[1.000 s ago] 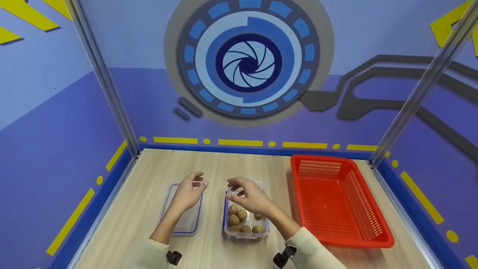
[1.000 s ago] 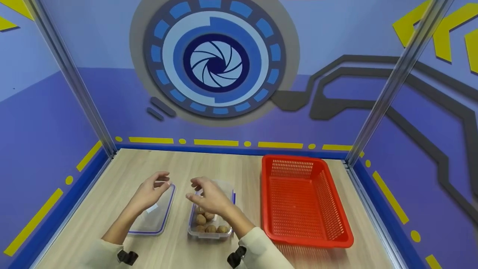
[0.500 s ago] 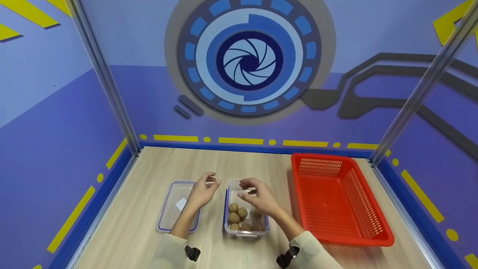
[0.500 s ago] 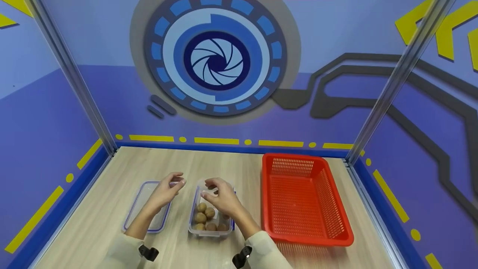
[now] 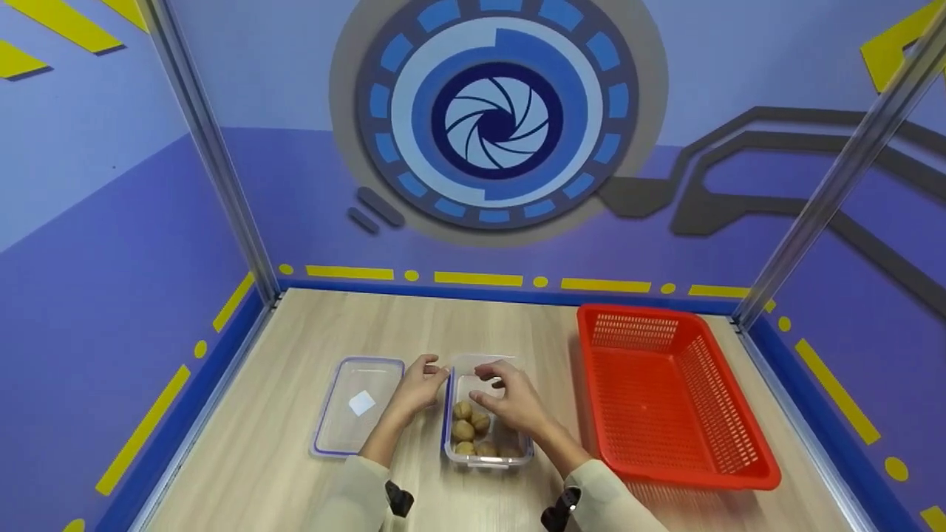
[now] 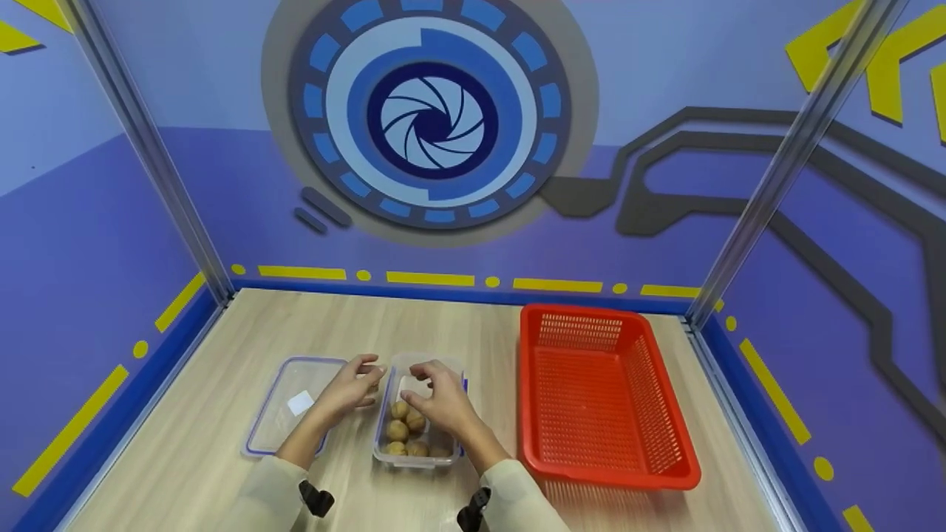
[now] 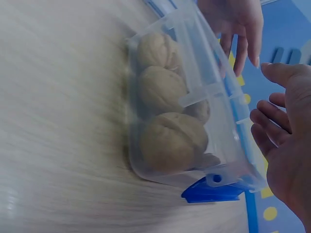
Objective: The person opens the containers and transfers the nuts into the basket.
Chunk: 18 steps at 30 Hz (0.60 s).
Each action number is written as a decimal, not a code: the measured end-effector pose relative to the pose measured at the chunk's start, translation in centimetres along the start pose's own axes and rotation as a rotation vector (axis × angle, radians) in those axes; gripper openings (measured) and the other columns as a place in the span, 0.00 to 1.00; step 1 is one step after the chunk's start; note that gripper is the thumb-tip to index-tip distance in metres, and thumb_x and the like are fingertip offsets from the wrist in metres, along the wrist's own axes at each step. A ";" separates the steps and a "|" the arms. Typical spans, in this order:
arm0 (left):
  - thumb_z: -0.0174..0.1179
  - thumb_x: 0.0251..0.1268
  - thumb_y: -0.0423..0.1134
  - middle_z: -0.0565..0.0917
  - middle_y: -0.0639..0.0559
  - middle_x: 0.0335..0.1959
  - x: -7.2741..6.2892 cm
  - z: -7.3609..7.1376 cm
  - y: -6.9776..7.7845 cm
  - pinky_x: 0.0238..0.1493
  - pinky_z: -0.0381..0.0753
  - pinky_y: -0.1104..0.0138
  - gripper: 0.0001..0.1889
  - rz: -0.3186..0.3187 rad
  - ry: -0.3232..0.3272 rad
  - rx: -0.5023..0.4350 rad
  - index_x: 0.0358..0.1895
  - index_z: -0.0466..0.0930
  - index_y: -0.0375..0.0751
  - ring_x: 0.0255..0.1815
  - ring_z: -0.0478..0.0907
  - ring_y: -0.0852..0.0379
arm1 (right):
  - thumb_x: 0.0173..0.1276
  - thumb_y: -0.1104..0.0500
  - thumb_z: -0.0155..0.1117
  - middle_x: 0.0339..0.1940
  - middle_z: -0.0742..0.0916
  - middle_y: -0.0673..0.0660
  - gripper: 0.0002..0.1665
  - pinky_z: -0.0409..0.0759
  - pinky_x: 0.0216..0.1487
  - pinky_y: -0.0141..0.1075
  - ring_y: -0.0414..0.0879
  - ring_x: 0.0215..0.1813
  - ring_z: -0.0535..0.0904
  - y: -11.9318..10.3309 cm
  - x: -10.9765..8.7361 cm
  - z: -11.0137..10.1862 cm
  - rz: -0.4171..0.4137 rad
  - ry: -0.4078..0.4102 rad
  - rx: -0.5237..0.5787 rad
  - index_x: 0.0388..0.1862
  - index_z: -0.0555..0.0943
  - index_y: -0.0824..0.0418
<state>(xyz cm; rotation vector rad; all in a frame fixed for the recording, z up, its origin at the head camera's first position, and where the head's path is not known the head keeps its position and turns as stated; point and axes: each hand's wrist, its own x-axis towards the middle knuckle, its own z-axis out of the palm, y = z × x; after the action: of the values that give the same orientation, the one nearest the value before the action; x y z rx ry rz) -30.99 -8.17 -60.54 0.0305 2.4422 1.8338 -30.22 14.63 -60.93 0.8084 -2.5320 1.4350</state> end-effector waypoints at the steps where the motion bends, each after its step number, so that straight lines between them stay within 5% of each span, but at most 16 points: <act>1: 0.59 0.80 0.43 0.79 0.30 0.62 0.1 0.2 -0.1 0.55 0.85 0.47 0.30 -0.007 -0.008 -0.005 0.74 0.66 0.25 0.61 0.79 0.37 | 0.71 0.56 0.75 0.56 0.87 0.61 0.24 0.85 0.58 0.53 0.56 0.58 0.83 0.1 0.0 0.1 -0.005 -0.006 -0.018 0.61 0.83 0.64; 6: 0.58 0.81 0.42 0.80 0.30 0.61 0.4 1.0 -0.7 0.59 0.83 0.51 0.30 -0.036 -0.036 -0.031 0.74 0.64 0.22 0.60 0.81 0.39 | 0.71 0.55 0.75 0.54 0.87 0.62 0.23 0.85 0.56 0.54 0.57 0.57 0.83 0.1 0.0 0.6 -0.002 -0.044 -0.063 0.60 0.84 0.64; 14: 0.53 0.83 0.35 0.75 0.28 0.67 0.5 1.2 -1.4 0.54 0.86 0.54 0.26 -0.122 -0.143 -0.264 0.74 0.64 0.23 0.63 0.80 0.36 | 0.69 0.59 0.77 0.52 0.88 0.60 0.21 0.83 0.58 0.54 0.55 0.56 0.84 0.0 -0.1 1.3 0.012 -0.068 -0.113 0.57 0.84 0.67; 18: 0.54 0.83 0.37 0.74 0.30 0.69 0.5 1.1 -2.0 0.56 0.85 0.55 0.26 -0.140 -0.172 -0.304 0.75 0.64 0.23 0.66 0.78 0.36 | 0.70 0.58 0.77 0.52 0.88 0.58 0.21 0.83 0.58 0.53 0.53 0.55 0.84 0.0 -0.3 1.5 0.026 -0.077 -0.166 0.56 0.85 0.68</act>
<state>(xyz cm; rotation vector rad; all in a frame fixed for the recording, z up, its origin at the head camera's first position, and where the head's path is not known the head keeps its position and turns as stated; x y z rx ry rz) -31.29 -7.62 -62.79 -0.0034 1.9803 2.0236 -29.69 13.53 -61.83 0.8207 -2.6847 1.2028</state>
